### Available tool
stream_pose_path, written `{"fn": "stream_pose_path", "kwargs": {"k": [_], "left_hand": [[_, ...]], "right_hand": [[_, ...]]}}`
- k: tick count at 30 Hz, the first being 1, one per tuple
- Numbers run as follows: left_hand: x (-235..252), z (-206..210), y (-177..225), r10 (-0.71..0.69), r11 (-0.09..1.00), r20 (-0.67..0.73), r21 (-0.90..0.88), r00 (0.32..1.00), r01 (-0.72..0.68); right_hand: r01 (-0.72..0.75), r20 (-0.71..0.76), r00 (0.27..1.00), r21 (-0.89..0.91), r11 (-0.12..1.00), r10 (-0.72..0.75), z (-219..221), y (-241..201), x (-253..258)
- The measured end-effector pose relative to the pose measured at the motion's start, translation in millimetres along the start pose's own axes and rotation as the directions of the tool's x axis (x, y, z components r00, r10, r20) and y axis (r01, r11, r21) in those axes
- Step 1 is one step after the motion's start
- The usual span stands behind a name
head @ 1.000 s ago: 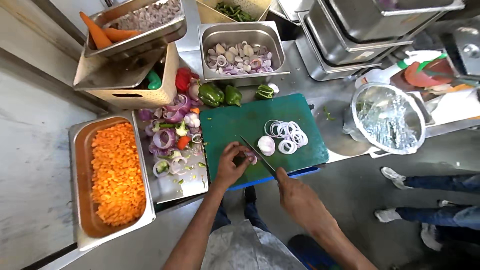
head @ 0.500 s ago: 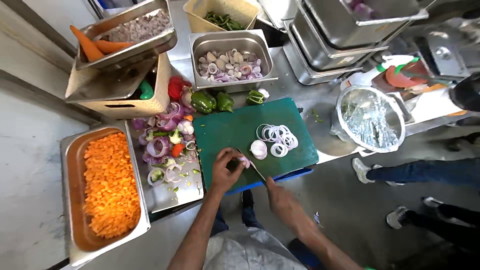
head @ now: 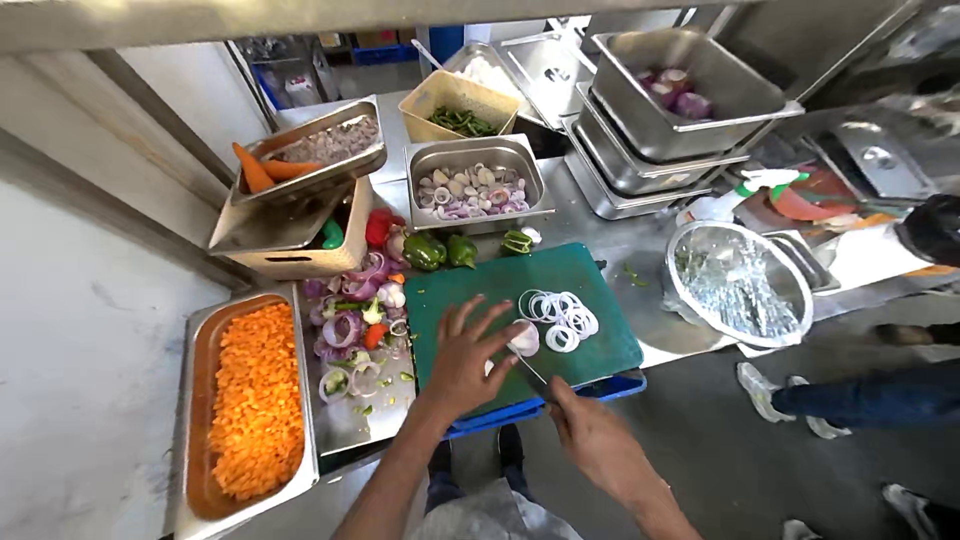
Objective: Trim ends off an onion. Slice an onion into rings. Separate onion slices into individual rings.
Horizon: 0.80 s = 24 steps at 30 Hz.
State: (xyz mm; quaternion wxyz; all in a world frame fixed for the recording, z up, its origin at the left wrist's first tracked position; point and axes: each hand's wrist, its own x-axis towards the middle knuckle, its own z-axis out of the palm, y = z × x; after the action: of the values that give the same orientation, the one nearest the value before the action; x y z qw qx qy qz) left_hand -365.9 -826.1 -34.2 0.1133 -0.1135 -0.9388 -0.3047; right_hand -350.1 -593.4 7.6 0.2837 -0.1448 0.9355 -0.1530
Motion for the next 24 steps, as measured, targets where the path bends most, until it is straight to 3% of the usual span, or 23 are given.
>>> {"fn": "stream_pose_path", "kwargs": {"k": [3, 5, 7, 9, 11, 13, 16, 17, 19, 21, 23, 24], "left_hand": [[30, -17, -3, 0.136, 0.989, 0.273, 0.021, 0.952, -0.147], [43, -27, -8, 0.193, 0.981, 0.434, -0.055, 0.880, -0.188], [56, -42, -11, 0.189, 0.978, 0.594, -0.184, 0.782, -0.096], [74, -57, -14, 0.144, 0.951, 0.634, -0.302, 0.760, 0.071], [104, -70, -23, 0.035, 0.913, 0.523, -0.364, 0.852, 0.186], [149, -81, -44, -0.156, 0.937, 0.287, -0.259, 0.945, 0.234], [189, -96, -82, -0.388, 0.918, -0.023, 0.081, 0.921, 0.388], [183, -100, -80, -0.430, 0.895, -0.065, 0.099, 0.901, 0.434], [137, -85, -55, -0.448, 0.892, -0.019, 0.050, 0.894, 0.449], [65, -37, -28, -0.436, 0.899, 0.188, 0.059, 0.880, 0.433], [5, 18, -8, -0.455, 0.888, 0.394, 0.134, 0.799, 0.439], [-13, 36, -2, -0.465, 0.882, 0.431, 0.159, 0.773, 0.443]], "right_hand": [[-0.071, 0.005, 0.997, -0.170, 0.983, 0.073, -14, -7, 1], [-0.063, -0.031, 0.998, -0.229, 0.971, 0.058, -18, -5, 0], [-0.032, -0.041, 0.999, -0.244, 0.969, 0.023, -17, -1, -2], [-0.035, -0.021, 0.999, -0.237, 0.971, 0.031, -13, 2, -7], [-0.027, -0.020, 1.000, -0.203, 0.979, 0.023, -6, 10, -10], [-0.028, 0.004, 1.000, -0.132, 0.991, 0.029, 2, 19, -7], [-0.060, 0.061, 0.996, -0.017, 0.998, 0.061, 10, 28, -7], [-0.055, 0.050, 0.997, 0.029, 0.998, 0.054, 13, 34, -5], [-0.013, -0.038, 0.999, 0.153, 0.988, 0.019, 24, 49, -5], [-0.005, -0.110, 0.993, 0.266, 0.964, 0.036, 35, 61, -6], [-0.055, -0.111, 0.989, 0.337, 0.940, 0.097, 40, 68, -11], [-0.076, -0.100, 0.988, 0.354, 0.932, 0.119, 41, 71, -12]]}}
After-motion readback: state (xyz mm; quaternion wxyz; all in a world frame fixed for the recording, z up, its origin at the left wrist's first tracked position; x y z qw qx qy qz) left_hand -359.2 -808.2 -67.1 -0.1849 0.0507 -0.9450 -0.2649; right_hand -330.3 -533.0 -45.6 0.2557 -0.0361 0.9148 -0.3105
